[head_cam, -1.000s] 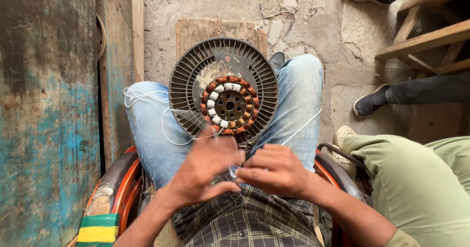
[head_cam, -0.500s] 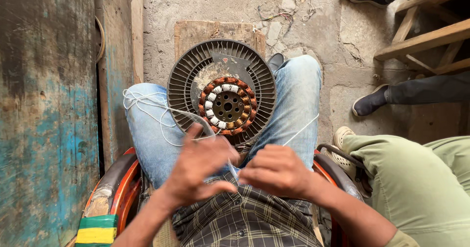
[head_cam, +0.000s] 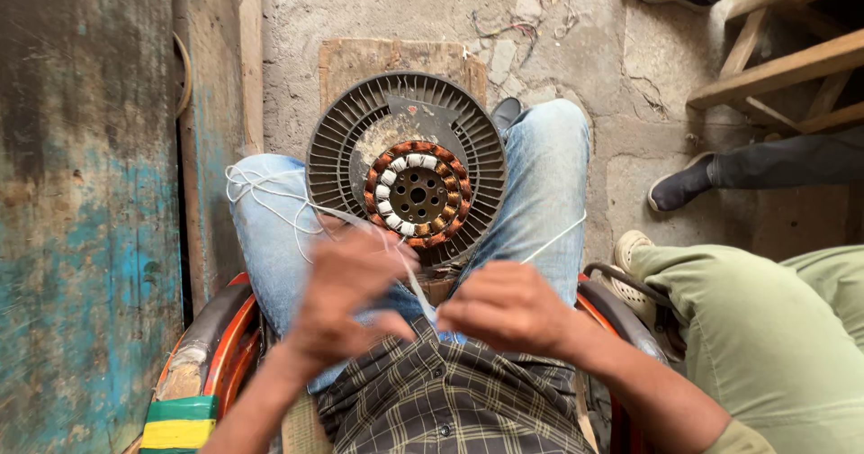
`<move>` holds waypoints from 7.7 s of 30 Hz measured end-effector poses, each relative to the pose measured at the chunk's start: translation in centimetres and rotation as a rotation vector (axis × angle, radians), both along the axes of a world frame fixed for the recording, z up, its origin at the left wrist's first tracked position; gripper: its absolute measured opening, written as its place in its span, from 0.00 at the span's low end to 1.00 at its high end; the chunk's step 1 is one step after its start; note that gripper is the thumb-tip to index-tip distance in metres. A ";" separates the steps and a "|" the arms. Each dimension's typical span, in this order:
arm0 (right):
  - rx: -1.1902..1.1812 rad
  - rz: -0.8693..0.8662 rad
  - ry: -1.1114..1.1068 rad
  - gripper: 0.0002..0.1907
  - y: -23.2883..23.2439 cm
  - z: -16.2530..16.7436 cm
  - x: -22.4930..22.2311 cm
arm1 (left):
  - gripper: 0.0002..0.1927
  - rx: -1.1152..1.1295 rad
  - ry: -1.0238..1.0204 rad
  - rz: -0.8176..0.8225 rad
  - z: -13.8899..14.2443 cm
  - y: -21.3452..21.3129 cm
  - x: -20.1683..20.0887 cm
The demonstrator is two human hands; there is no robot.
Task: The person winds white thread around the copper windings of a motor stator resting on their lap. They repeatedly pull the thread, wrap it around individual winding sections, and adjust the thread path to secure the windings.
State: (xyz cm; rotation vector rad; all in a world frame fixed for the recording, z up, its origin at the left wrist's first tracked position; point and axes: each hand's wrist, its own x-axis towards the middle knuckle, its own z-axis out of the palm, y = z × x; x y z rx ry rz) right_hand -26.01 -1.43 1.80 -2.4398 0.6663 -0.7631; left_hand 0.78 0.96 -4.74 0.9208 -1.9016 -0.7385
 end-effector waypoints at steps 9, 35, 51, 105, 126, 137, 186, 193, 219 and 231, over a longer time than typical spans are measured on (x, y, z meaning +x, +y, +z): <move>-0.028 -0.347 0.088 0.07 -2.2 -0.9 -4.1 | 0.10 0.420 0.277 0.679 1.1 -3.2 3.9; 0.126 0.020 0.038 0.08 0.5 0.4 -0.4 | 0.12 0.114 -0.095 -0.281 1.2 0.3 -2.6; 0.057 -0.132 0.041 0.09 -0.2 -0.3 -1.1 | 0.34 -0.165 -0.190 -0.156 3.5 -0.7 -0.4; 0.095 -0.068 0.012 0.07 0.8 -0.2 -0.7 | 0.11 -0.035 -0.027 -0.060 2.5 0.4 -1.1; 0.111 -0.640 0.135 0.07 -1.7 -0.6 -5.0 | 0.09 -0.054 -0.227 -0.029 4.6 -0.4 3.5; 0.316 -0.491 -0.557 0.05 0.8 -0.5 -6.0 | 0.19 0.363 -0.137 0.178 2.0 -1.8 1.3; 0.005 -0.570 0.213 0.09 -1.1 1.0 -2.3 | 0.09 0.274 -0.198 0.018 0.5 1.0 -3.2; 0.227 -0.277 0.133 0.13 2.0 -1.1 0.9 | 0.06 0.148 -0.037 0.103 1.5 1.2 -3.8; -0.121 -0.383 -0.105 0.08 -4.0 -2.9 1.3 | 0.11 0.263 -0.035 0.127 1.0 0.4 -2.7; 0.064 -0.400 -0.018 0.06 -5.8 -5.8 0.5 | 0.07 0.169 -0.193 0.096 0.1 -0.1 -2.6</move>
